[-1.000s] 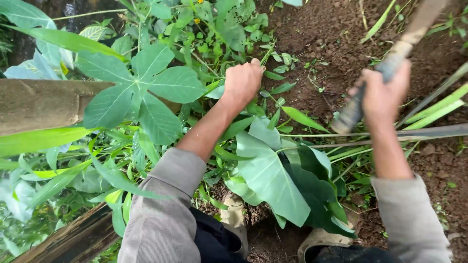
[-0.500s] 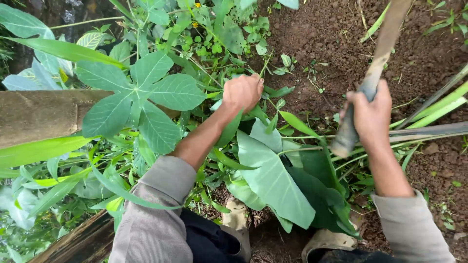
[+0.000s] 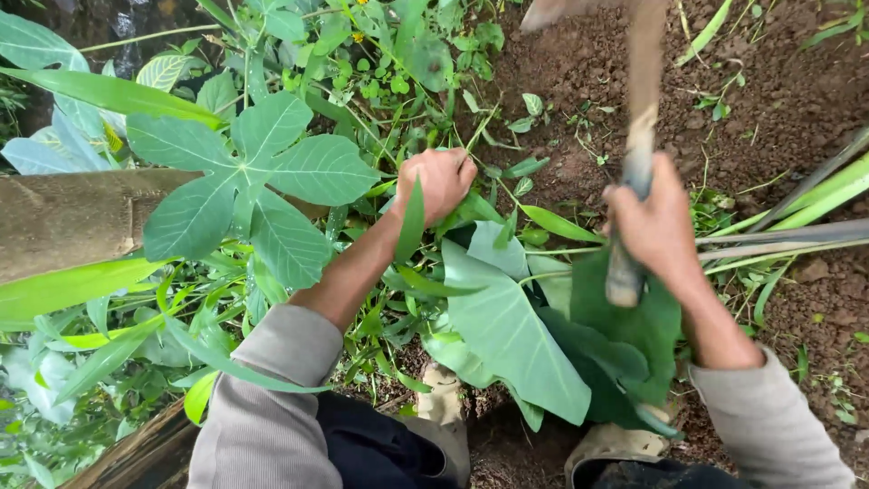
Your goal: Using a sickle to cut weeds and clearing the cut vegetation by hand in a field.
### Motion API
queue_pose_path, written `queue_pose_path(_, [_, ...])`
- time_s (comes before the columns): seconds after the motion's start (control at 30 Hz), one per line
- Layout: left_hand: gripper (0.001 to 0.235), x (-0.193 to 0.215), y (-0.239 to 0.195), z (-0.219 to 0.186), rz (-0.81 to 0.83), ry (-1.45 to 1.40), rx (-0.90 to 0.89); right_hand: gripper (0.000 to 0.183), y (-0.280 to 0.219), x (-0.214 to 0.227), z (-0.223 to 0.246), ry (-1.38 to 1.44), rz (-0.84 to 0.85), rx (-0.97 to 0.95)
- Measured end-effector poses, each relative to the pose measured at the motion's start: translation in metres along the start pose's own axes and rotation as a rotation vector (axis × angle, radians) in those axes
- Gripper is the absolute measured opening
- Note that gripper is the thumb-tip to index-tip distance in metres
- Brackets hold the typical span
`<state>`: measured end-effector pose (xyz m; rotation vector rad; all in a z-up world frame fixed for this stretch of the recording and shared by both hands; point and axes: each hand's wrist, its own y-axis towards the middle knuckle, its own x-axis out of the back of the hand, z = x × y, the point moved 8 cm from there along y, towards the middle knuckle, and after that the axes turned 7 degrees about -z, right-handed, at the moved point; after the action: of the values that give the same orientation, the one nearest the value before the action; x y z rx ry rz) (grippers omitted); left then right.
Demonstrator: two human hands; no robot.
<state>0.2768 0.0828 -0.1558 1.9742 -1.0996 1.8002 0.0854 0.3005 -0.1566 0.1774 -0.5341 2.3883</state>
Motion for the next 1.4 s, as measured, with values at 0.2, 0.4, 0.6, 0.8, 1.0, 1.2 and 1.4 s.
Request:
queue_pose_path(0.2, [0.034, -0.003, 0.007, 0.000, -0.138, -0.011, -0.055, 0.034, 0.026, -0.032, -0.042, -0.088, 0.070, 0.053])
queue_pose_path(0.4, [0.033, 0.003, -0.012, 0.000, -0.156, 0.098, -0.160, 0.038, -0.030, -0.012, -0.025, -0.477, 0.205, -0.094])
queue_pose_path(0.6, [0.032, -0.004, -0.010, 0.000, -0.212, 0.116, -0.189, 0.028, -0.005, -0.008, 0.028, -0.157, -0.008, 0.082])
queue_pose_path(0.8, [0.032, 0.002, -0.015, 0.004, -0.229, 0.122, -0.172, 0.034, 0.005, -0.028, -0.050, -0.216, 0.096, -0.011])
queue_pose_path(1.0, [0.037, -0.011, -0.013, 0.019, 0.022, 0.083, -0.095, 0.026, -0.030, 0.013, -0.009, -0.289, 0.092, -0.304])
queue_pose_path(1.2, [0.034, -0.016, -0.006, 0.007, -0.006, 0.161, -0.173, 0.021, 0.022, -0.004, 0.027, 0.112, -0.221, 0.101])
queue_pose_path(1.4, [0.037, -0.003, -0.014, 0.018, -0.060, 0.145, -0.154, 0.029, -0.003, -0.066, -0.041, -0.345, 0.260, 0.000])
